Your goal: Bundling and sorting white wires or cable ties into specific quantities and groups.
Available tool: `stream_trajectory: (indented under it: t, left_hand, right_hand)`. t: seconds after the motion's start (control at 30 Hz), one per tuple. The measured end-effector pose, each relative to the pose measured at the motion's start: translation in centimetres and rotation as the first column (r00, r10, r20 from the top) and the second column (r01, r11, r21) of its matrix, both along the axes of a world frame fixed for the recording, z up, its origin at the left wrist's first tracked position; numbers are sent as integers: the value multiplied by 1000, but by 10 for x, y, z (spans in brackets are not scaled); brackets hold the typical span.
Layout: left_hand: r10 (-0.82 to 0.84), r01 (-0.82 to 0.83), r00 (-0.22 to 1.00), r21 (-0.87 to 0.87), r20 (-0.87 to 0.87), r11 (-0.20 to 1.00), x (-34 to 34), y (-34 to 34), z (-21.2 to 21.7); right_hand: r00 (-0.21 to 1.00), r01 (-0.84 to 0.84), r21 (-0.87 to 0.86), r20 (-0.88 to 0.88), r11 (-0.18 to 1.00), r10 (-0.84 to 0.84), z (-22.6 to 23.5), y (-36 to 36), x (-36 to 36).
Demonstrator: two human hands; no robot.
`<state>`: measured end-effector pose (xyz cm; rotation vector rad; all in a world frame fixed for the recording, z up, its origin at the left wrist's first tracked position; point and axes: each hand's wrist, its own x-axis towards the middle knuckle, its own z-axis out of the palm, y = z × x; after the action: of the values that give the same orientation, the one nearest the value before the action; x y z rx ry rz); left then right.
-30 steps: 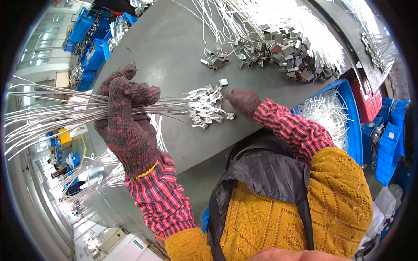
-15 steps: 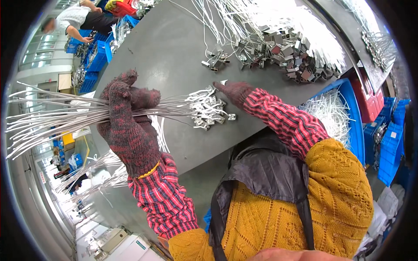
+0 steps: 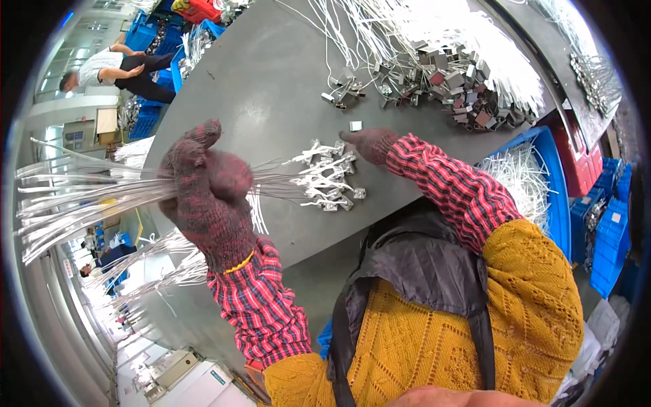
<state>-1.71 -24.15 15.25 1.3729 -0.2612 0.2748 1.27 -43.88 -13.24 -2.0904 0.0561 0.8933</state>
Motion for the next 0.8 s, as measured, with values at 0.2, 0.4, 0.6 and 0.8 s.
stream_trajectory:
  t: [0.2,0.4,0.6,0.8]
  left_hand:
    - [163,-154,985,134,-61,979,-5,-12,-6]
    - [8,-1,996,-78,90,997,1,15,9]
    - [-43,33,997,139,69,990,-3,13,-17]
    - [-180,223,968,-268,178,937,-28,62,-24]
  right_hand:
    - [961,-264,-221,20,939,275,5,10,-3]
    - [887,-205,149,446,967,119,55,24,6]
    - [532,-559,256,840,789,104,167,83,0]
    - [699,-681,146,422,718,577,220,130,1]
